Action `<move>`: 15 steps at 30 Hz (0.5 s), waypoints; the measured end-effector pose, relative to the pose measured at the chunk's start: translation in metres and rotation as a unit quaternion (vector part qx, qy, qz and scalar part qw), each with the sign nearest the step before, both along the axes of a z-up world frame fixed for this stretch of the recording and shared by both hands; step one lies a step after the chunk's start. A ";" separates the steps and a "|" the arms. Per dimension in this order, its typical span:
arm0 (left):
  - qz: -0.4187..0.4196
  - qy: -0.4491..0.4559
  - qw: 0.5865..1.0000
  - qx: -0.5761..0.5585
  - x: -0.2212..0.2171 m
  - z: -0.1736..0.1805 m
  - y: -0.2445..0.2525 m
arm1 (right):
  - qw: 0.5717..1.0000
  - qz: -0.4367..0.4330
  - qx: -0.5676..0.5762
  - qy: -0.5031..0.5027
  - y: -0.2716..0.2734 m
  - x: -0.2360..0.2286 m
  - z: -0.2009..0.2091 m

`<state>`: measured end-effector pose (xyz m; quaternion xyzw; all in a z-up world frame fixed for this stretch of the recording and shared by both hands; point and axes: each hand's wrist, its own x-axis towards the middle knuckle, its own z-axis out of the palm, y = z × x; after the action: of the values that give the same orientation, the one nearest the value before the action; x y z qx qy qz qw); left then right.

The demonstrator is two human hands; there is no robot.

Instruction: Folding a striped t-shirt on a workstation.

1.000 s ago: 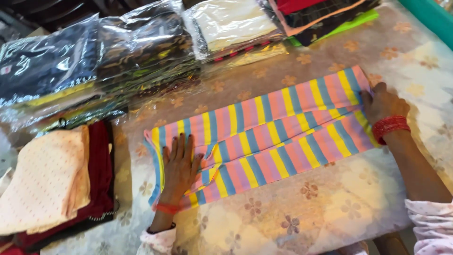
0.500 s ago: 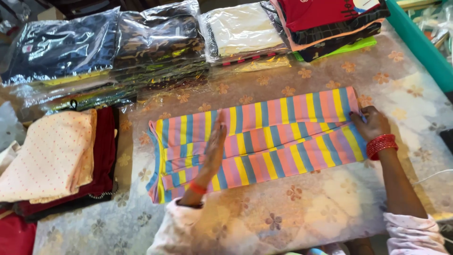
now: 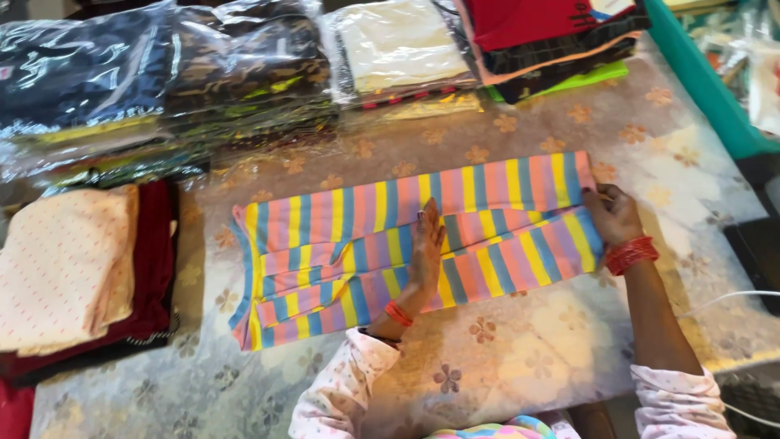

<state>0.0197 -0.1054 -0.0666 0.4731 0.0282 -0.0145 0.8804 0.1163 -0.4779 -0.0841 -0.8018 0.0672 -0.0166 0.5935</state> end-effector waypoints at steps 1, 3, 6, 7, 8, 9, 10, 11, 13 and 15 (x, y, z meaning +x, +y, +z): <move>-0.011 0.001 1.000 -0.002 0.006 0.007 -0.003 | 1.000 -0.011 -0.002 0.001 -0.001 -0.003 0.001; -0.017 0.002 0.998 0.061 0.018 0.022 -0.011 | 0.981 0.020 -0.192 -0.001 -0.004 -0.008 0.002; -0.099 -0.098 0.953 0.268 0.057 0.041 -0.039 | 0.971 0.025 -0.239 -0.017 -0.010 -0.009 -0.012; -0.104 -0.102 0.953 0.266 0.076 0.042 -0.053 | 0.970 0.019 -0.241 -0.017 -0.009 -0.009 -0.010; -0.102 -0.130 0.923 0.347 0.096 0.042 -0.067 | 0.972 0.017 -0.235 -0.025 -0.007 -0.008 -0.009; -0.098 -0.157 0.886 0.424 0.114 0.042 -0.082 | 0.973 0.017 -0.229 -0.033 -0.006 -0.007 -0.008; -0.102 -0.160 0.887 0.421 0.131 0.034 -0.094 | 0.972 0.012 -0.232 -0.032 -0.002 -0.009 -0.002; -0.079 -0.275 0.838 0.464 0.149 0.027 -0.106 | 0.969 0.010 -0.245 -0.031 0.003 -0.009 0.005; -0.057 -0.383 0.776 0.498 0.168 0.028 -0.125 | 0.965 0.007 -0.260 -0.028 0.010 -0.010 0.018; -0.043 -0.349 0.741 0.572 0.170 0.044 -0.135 | 0.956 0.003 -0.293 -0.019 0.018 -0.012 0.030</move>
<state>0.1900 -0.2406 -0.0224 0.8604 -0.2987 0.1332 0.3909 0.1039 -0.4594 -0.0545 -0.9403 0.0454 -0.0488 0.3338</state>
